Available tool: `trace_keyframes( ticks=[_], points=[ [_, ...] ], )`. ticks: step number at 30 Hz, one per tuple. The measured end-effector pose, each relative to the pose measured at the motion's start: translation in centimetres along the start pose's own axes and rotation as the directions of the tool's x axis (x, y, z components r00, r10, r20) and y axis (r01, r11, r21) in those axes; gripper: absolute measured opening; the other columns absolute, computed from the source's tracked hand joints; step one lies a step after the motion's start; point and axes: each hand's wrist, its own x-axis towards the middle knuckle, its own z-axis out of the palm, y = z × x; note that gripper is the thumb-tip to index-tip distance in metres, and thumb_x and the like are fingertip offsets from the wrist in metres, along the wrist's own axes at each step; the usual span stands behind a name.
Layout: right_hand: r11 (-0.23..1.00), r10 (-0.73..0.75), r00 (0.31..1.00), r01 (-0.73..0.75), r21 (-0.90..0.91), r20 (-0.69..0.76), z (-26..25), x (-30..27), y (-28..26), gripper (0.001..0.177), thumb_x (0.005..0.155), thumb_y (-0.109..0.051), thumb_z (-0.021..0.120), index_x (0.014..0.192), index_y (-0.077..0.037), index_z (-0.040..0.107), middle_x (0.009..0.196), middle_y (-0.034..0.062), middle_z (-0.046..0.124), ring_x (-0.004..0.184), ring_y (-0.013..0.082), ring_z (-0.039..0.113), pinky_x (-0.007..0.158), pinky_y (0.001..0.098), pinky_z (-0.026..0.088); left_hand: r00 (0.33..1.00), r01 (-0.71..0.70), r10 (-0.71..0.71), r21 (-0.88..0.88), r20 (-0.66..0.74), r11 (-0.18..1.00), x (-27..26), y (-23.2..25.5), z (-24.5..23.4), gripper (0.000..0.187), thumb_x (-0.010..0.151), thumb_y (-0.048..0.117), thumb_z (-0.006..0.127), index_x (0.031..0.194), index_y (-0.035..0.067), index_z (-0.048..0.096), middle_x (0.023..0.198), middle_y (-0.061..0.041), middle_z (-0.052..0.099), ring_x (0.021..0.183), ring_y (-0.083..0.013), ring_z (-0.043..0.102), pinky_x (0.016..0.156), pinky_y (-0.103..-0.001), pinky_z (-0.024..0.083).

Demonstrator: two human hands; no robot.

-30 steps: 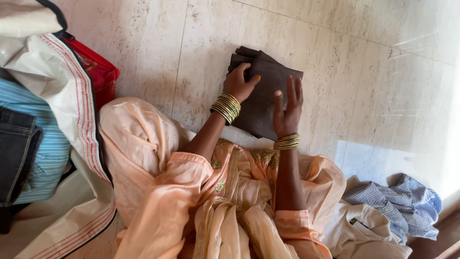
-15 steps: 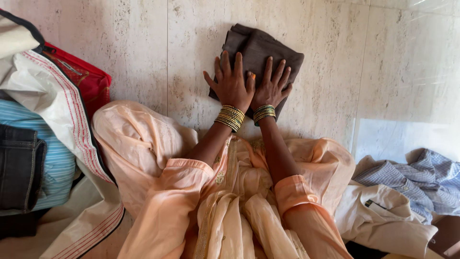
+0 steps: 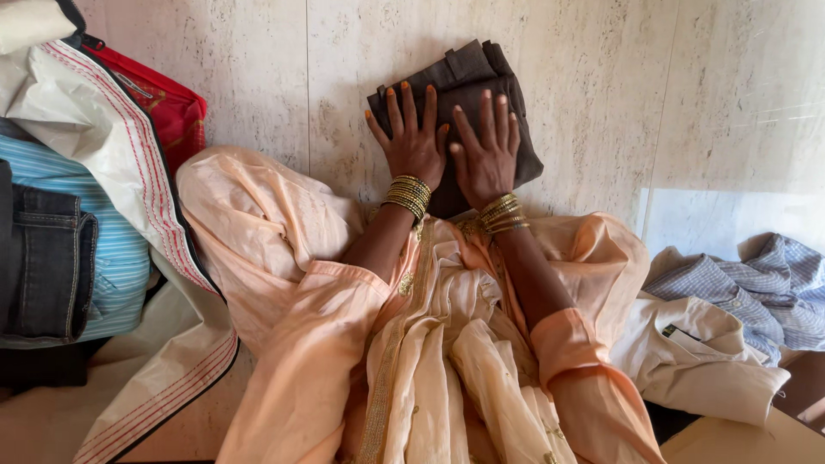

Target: The person sits on the floor and folds a pair of dark brown trousers by hand. They smooth the fabric, fold the legs together, and then fold the garment into a compact rectangular shape before placing it into a red bag.

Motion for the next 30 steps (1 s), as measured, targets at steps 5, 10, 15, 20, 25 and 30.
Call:
trace_keyframes(
  ticks=[5, 10, 15, 20, 25, 30],
  points=[
    [0.998, 0.064, 0.977, -0.067, 0.006, 0.205, 1.8, 4.5, 0.5, 0.072, 0.105, -0.058, 0.035, 0.164, -0.018, 0.03, 0.171, 0.0167, 0.016, 0.159, 0.0355, 0.011, 0.126, 0.0596, 0.002, 0.987, 0.002, -0.013, 0.067, 0.162, 0.998, 2.2, -0.4, 0.3, 0.06, 0.109, 0.047, 0.034, 0.165, 0.034, 0.016, 0.173, -0.008, 0.006, 0.159, -0.0318, 0.002, 0.118, -0.075, -0.003],
    [0.964, 0.268, 0.948, -0.262, -0.056, 0.172, 3.4, 6.1, 1.7, 0.079, 0.103, -0.065, 0.031, 0.166, -0.018, 0.023, 0.172, 0.0166, 0.015, 0.16, 0.0373, 0.009, 0.125, 0.0629, -0.001, 0.99, -0.049, 0.046, 0.025, 0.134, 0.998, 3.3, -0.9, 2.1, 0.056, 0.113, 0.048, 0.034, 0.164, 0.035, 0.015, 0.173, -0.007, 0.007, 0.159, -0.0309, 0.002, 0.119, -0.076, -0.002],
    [0.857, 0.516, 0.856, -0.516, -0.002, 0.028, 3.9, 6.5, 3.9, 0.098, 0.092, -0.078, 0.045, 0.163, -0.013, 0.023, 0.167, 0.0217, 0.019, 0.152, 0.0412, 0.019, 0.118, 0.0645, 0.018, 0.954, 0.133, -0.185, -0.219, -0.235, 0.967, 2.8, -1.9, 2.7, 0.091, 0.096, 0.052, 0.066, 0.162, 0.019, 0.014, 0.164, -0.028, 0.017, 0.151, -0.0431, 0.018, 0.118, -0.065, 0.023],
    [0.81, 0.563, 0.823, -0.568, 0.146, 0.078, 1.9, 4.2, 8.0, 0.11, 0.08, -0.074, 0.073, 0.155, -0.002, 0.036, 0.147, 0.024, 0.051, 0.133, 0.0411, 0.05, 0.108, 0.0524, 0.047, 0.891, 0.431, -0.413, -0.628, 0.186, 0.647, 2.7, -3.7, 1.8, 0.099, 0.079, 0.042, 0.082, 0.155, 0.005, 0.03, 0.138, -0.025, 0.059, 0.126, -0.0365, 0.058, 0.105, -0.046, 0.051],
    [0.447, 0.515, 0.755, -0.641, 0.623, 0.407, 0.0, 0.8, 10.9, 0.077, 0.076, -0.037, 0.091, 0.132, 0.004, 0.057, 0.122, 0.0211, 0.072, 0.103, 0.0269, 0.075, 0.086, 0.0366, 0.066, 0.873, 0.486, -0.196, -0.83, 0.446, 0.274, 3.6, -4.1, 2.6, 0.078, 0.07, 0.035, 0.093, 0.126, -0.002, 0.055, 0.117, -0.02, 0.072, 0.102, -0.0265, 0.076, 0.089, -0.035, 0.064],
    [0.315, 0.456, 0.889, -0.214, 0.925, 0.05, -5.7, 0.1, 9.6, 0.042, 0.09, -0.006, 0.086, 0.125, 0.004, 0.065, 0.116, 0.0165, 0.075, 0.099, 0.0184, 0.073, 0.087, 0.0315, 0.064, 0.964, 0.207, 0.113, -0.944, 0.242, 0.256, 4.7, -2.7, -1.7, 0.047, 0.086, 0.02, 0.086, 0.124, -0.001, 0.067, 0.115, -0.016, 0.078, 0.098, -0.0215, 0.076, 0.085, -0.035, 0.065]
  ],
)
